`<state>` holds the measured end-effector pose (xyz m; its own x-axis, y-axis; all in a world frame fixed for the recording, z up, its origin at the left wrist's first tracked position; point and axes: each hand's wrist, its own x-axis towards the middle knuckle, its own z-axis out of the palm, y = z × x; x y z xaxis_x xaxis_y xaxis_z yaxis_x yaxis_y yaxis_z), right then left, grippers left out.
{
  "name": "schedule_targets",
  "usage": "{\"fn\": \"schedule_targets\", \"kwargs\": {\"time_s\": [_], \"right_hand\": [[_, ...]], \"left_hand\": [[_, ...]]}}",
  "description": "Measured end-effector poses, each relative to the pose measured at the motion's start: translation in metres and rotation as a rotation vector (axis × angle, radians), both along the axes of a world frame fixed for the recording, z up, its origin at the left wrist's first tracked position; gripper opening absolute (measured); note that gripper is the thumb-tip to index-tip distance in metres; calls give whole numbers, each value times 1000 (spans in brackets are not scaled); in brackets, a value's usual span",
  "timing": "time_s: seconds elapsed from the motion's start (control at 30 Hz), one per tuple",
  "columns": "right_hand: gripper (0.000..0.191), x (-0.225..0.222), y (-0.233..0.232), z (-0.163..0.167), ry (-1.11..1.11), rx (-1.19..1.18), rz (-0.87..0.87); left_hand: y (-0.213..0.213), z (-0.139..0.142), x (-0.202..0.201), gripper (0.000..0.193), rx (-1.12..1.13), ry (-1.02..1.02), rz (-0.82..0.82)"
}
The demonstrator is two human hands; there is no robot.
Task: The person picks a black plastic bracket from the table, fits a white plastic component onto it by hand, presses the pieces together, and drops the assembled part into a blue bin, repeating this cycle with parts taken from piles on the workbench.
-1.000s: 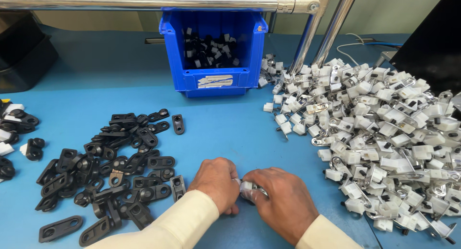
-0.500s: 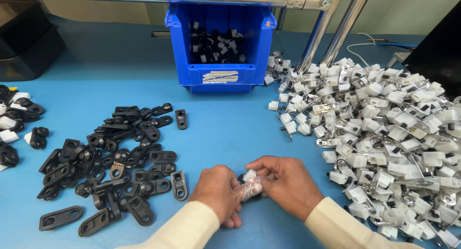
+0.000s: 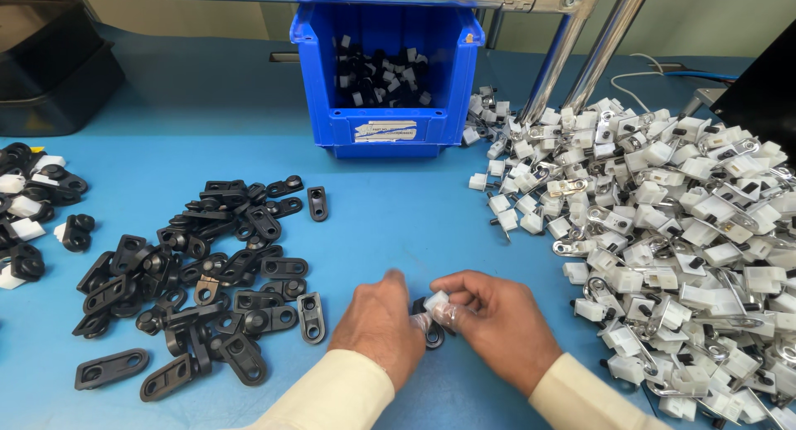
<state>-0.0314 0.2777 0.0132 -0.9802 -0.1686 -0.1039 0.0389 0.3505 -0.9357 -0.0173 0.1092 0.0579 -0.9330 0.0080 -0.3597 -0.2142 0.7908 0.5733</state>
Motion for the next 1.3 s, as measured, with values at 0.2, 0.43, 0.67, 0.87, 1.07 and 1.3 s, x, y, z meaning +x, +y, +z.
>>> {"fn": "schedule_targets", "kwargs": {"time_s": [0.2,0.43,0.67,0.87,1.07,1.3], "right_hand": [[40,24,-12,11,63,203,-115],[35,24,-25,20,108,174,-55],[34,28,-43,17,80,259,-134],[38,23,-45,13,272,229,-23],[21,15,-42,8,454,285,130],[19,9,-37,11,483,264,300]], "left_hand": [[-8,10,-10,11,-44,-49,-85],[-21,29,-12,5,-13,-230,-103],[-42,18,-16,19,124,-258,-173],[-51,11,-17,23,228,-280,-116],[-55,4,-20,27,272,-290,-82],[-52,12,-25,24,200,-288,-92]]}}
